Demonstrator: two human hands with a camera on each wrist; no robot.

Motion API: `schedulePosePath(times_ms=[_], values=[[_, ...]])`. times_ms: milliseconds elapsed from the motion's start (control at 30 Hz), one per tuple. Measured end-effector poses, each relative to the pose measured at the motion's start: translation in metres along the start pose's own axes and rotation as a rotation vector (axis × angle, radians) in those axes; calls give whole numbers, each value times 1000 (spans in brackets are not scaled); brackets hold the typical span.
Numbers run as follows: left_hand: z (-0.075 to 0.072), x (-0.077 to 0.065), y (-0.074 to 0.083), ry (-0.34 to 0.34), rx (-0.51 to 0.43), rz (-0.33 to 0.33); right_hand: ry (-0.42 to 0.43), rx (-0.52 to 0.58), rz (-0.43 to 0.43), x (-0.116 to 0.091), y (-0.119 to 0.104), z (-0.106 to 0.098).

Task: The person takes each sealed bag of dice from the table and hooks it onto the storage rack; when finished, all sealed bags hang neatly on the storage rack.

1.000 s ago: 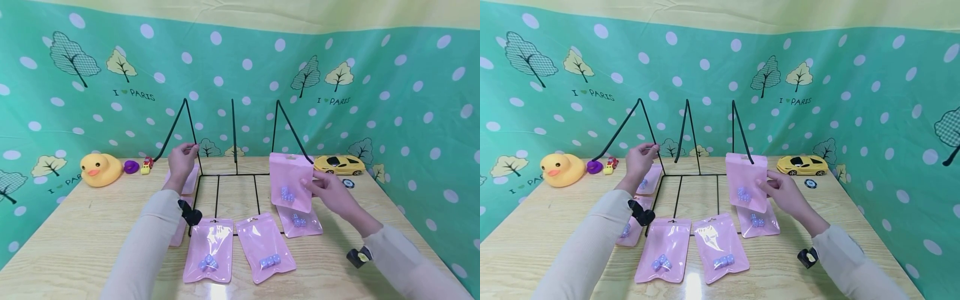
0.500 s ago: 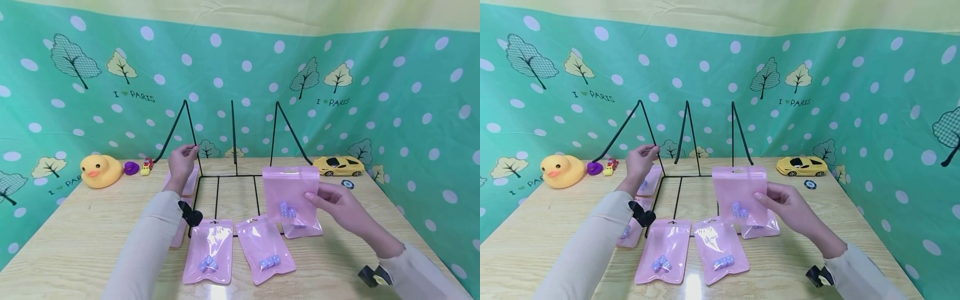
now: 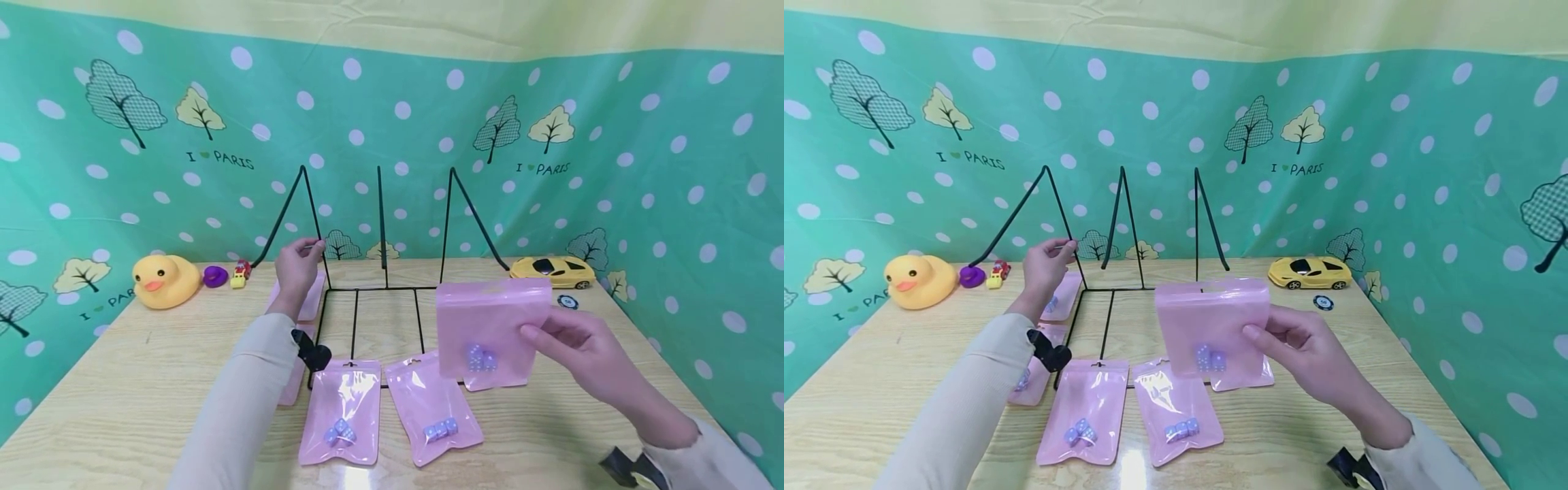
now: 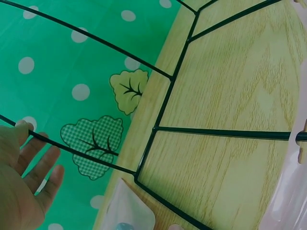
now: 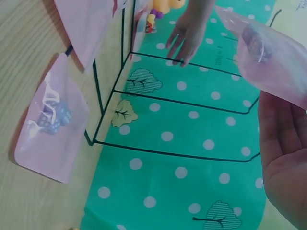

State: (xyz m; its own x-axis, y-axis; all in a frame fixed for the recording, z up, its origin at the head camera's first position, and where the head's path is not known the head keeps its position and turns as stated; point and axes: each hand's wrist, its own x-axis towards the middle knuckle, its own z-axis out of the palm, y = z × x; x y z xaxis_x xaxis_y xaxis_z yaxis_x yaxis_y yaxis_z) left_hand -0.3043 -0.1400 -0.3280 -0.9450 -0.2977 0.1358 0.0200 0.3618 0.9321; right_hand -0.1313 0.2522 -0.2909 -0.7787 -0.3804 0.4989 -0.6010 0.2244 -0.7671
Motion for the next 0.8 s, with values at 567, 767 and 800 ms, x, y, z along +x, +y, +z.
schedulePosePath(times_ms=[567, 767, 800], values=[[0, 2, -1, 4, 12, 4, 34, 99, 43, 12, -2, -3], [1, 2, -2, 3, 16, 11, 48, 85, 74, 17, 0, -2], [1, 2, -2, 1, 15, 10, 52, 76, 85, 17, 1, -2]])
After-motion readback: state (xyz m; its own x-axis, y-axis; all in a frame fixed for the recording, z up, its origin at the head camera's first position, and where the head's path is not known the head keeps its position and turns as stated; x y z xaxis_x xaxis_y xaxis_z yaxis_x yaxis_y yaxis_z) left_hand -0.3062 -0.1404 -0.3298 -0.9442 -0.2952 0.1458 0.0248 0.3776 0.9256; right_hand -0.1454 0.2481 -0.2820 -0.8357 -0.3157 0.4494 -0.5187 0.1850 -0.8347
